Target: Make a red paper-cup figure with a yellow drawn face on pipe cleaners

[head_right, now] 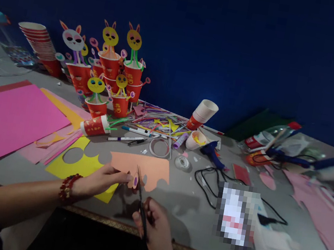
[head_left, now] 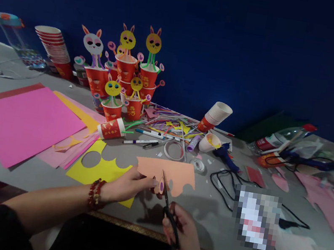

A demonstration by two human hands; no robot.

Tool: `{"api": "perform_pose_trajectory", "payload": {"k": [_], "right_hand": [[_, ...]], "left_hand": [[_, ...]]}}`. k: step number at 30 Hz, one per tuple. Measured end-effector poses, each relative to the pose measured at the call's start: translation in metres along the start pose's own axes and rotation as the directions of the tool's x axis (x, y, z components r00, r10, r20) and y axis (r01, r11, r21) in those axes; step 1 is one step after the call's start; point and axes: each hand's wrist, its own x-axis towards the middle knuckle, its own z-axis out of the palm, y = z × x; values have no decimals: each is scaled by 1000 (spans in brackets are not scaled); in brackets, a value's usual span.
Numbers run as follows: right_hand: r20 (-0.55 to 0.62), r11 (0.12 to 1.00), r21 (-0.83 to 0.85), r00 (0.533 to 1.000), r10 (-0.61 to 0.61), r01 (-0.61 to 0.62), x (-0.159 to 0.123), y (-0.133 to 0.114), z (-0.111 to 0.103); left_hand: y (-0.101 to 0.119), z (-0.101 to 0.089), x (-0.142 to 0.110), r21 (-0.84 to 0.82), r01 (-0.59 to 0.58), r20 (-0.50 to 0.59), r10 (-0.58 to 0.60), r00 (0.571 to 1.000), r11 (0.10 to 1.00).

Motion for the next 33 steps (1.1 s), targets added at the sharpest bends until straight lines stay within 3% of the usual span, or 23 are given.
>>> {"api": "perform_pose_trajectory", "payload": {"k": [7,33], "right_hand": [[32,1000,12,999,18,-19,1,-12,1],[11,986,-156,998,-58,59,2,-5,-11]], "left_hand": [[2,-4,-2,26,-16,22,16,1000,1000],[-6,-6,2,-94,-70,87,78,993,993]]}}
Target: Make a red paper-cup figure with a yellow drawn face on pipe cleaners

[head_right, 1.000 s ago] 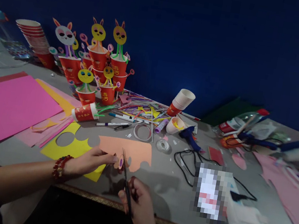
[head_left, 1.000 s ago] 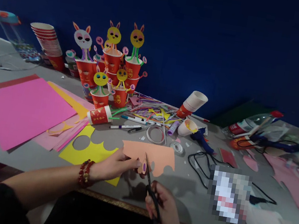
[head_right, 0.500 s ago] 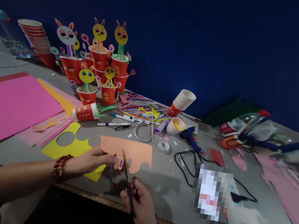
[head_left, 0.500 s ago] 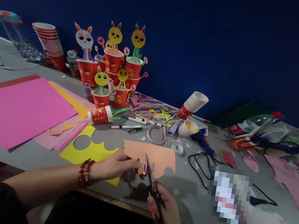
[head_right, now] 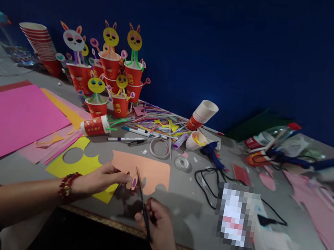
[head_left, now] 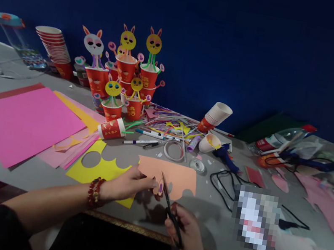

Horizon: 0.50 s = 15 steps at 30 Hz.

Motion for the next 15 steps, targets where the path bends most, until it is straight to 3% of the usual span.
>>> {"api": "perform_pose_trajectory", "payload": {"k": [8,15], "right_hand": [[-53,996,-72,997,-48,44,0,2,-1],[-41,998,62,999,33,-30,-2,4,6]], "left_hand": [[2,1,0,-19,47,-47,-47,998,999],[-3,-1,1,163,86,-123,-66,990,983]]}}
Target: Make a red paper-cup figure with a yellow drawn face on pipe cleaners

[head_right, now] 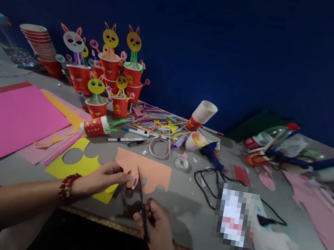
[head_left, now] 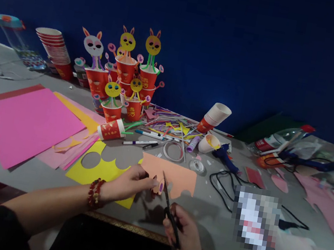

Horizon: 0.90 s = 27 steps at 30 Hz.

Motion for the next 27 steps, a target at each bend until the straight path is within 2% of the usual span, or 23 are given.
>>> {"api": "perform_pose_trajectory", "payload": {"k": [4,8,12,19,27], "right_hand": [[26,996,81,999,35,-37,0,-4,5],[20,997,83,1000,5,-6,-1,-8,6],[42,996,88,999,8,-12,-4,-12,7],[94,989,123,992,-88,76,-9,-11,19],[98,991,86,989,-107,98,-6,-19,24]], "left_hand": [[1,1,-1,24,0,-17,0,1000,1000],[2,2,-2,-27,-9,32,10,999,1000],[0,4,-2,-19,-18,5,18,1000,1000],[0,8,-2,18,-60,-77,61,995,998],[3,10,-5,64,-96,-45,99,994,993]]}}
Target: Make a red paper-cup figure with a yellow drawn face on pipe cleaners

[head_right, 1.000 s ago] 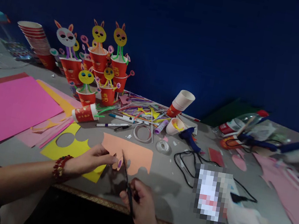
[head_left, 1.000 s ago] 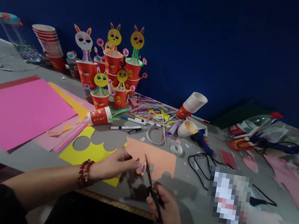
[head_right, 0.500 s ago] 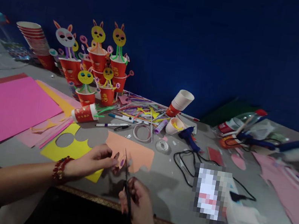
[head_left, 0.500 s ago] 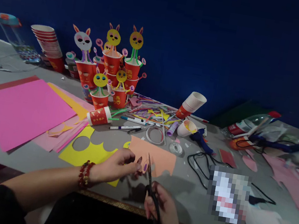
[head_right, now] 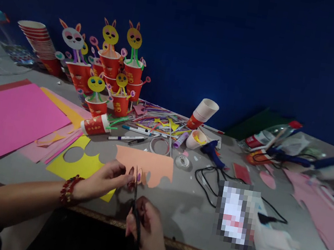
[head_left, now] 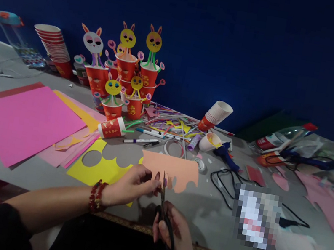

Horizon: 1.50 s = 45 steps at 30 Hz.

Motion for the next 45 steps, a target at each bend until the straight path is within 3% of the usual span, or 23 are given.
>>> {"api": "perform_pose_trajectory", "payload": {"k": [11,19,26,33,40,45], "right_hand": [[32,994,104,999,28,-31,1,11,-2],[-5,998,58,1000,-11,12,3,16,-4],[-13,999,37,1000,23,-22,4,10,-5],[-52,999,42,999,-1,4,5,22,-6],[-53,997,66,998,35,-31,7,11,-3],[-71,995,100,997,6,1,7,21,-3]], "left_hand": [[1,-1,-1,-12,8,-1,-8,1000,1000],[1,0,1,-44,41,-14,-42,999,998],[1,-1,1,-54,41,1,-41,999,998],[0,-2,1,-85,37,10,-36,999,996],[0,-2,2,-62,23,4,-23,1000,998],[3,-3,2,-26,7,4,-6,1000,1000]]}}
